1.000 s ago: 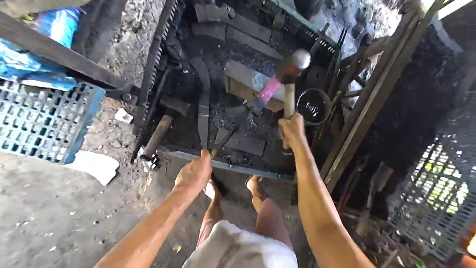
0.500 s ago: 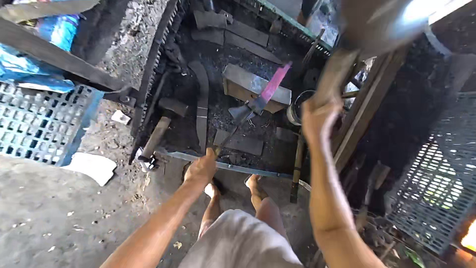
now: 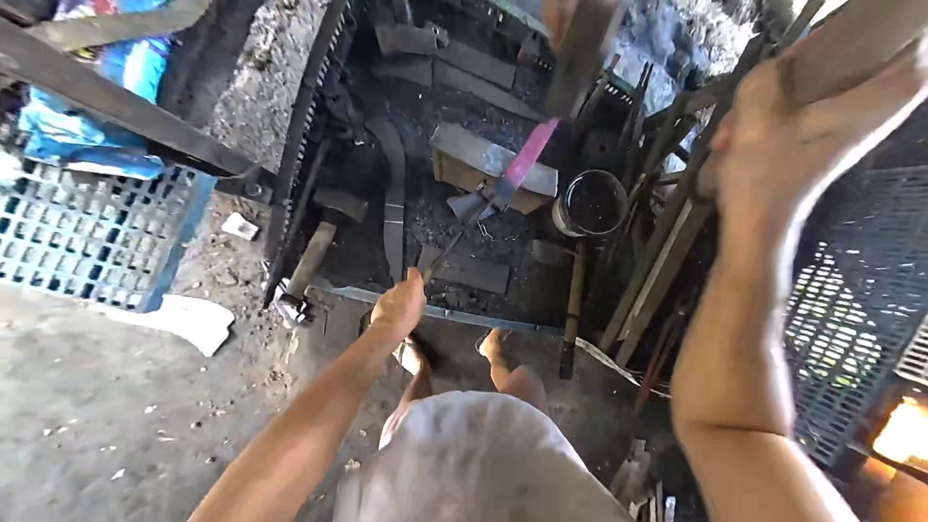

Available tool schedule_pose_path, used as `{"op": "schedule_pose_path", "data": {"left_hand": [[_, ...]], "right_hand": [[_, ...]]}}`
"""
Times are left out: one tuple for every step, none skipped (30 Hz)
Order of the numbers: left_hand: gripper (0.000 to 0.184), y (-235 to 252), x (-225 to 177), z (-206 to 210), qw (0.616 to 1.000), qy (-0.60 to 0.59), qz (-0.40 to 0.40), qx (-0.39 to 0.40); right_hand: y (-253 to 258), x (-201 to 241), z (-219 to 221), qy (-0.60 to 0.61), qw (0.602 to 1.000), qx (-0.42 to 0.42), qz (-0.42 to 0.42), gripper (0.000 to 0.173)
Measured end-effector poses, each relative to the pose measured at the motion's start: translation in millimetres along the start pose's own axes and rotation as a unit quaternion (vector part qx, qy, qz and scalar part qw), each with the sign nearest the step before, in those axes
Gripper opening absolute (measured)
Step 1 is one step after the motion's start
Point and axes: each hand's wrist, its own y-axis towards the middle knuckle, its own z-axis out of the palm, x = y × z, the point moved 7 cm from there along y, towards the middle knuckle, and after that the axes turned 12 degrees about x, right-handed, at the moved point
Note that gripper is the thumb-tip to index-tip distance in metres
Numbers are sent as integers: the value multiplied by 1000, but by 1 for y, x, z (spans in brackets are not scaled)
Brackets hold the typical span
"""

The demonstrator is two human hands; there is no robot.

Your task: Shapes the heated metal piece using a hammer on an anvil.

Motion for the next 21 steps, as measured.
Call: {"op": "schedule_pose_path", "data": {"left_hand": [[43,5,2,2,1000,7,-3,6],[44,10,3,3,1000,15,-5,9],[42,11,3,3,1000,21,-5,14],[42,10,2,3,1000,21,-8,18],[42,7,0,1,999,22,-14,18],[42,3,-2,-1,999,26,-19,18],[42,-5,-3,-2,999,29,-21,22],[42,-9,-6,-11,999,25,-20,19],[43,-9,-10,-22,1000,7,-16,12],[45,-13,-11,-22,1000,-7,-5,14],[46,-18,-11,-16,1000,-13,6,12],[46,-18,-13,-16,1000,-18,13,3],[46,-16,-16,-23,999,-28,14,-8],[46,-18,-18,-24,999,-34,12,-13],[45,-17,-17,-22,999,-33,9,-16],[43,-14,-16,-22,999,-28,7,-19],[43,-11,-16,-21,999,-26,5,-20],[42,-9,-15,-19,1000,-26,2,-17],[42,-5,-13,-15,1000,-25,0,-16],[41,2,-10,-9,1000,-21,1,-16],[41,6,-7,-4,1000,-16,2,-9]], "right_hand": [[-17,-17,33,-6,1000,-3,2,44],[-42,-43,79,-1,999,24,39,44],[-75,-78,134,16,990,81,117,43],[-112,-117,192,49,964,154,211,41],[-145,-152,242,86,923,227,299,39],[-169,-173,275,122,878,284,366,36],[-178,-176,282,158,841,316,410,34],[-165,-161,269,183,829,326,416,33],[-138,-138,247,200,837,323,394,29],[-124,-112,213,214,847,317,368,26],[-120,-87,175,221,860,308,342,24],[-110,-63,139,215,880,295,304,24],[-92,-40,106,195,904,279,258,25],[-79,-22,76,166,927,258,217,28],[-70,-8,49,137,945,233,183,31],[-58,4,26,109,961,204,150,35],[-46,11,9,84,975,171,114,37],[-35,14,-1,68,985,136,82,38],[-26,13,-3,58,992,99,52,38],[-22,9,3,46,996,61,39,35],[-26,2,19,28,997,42,63,32]]}}
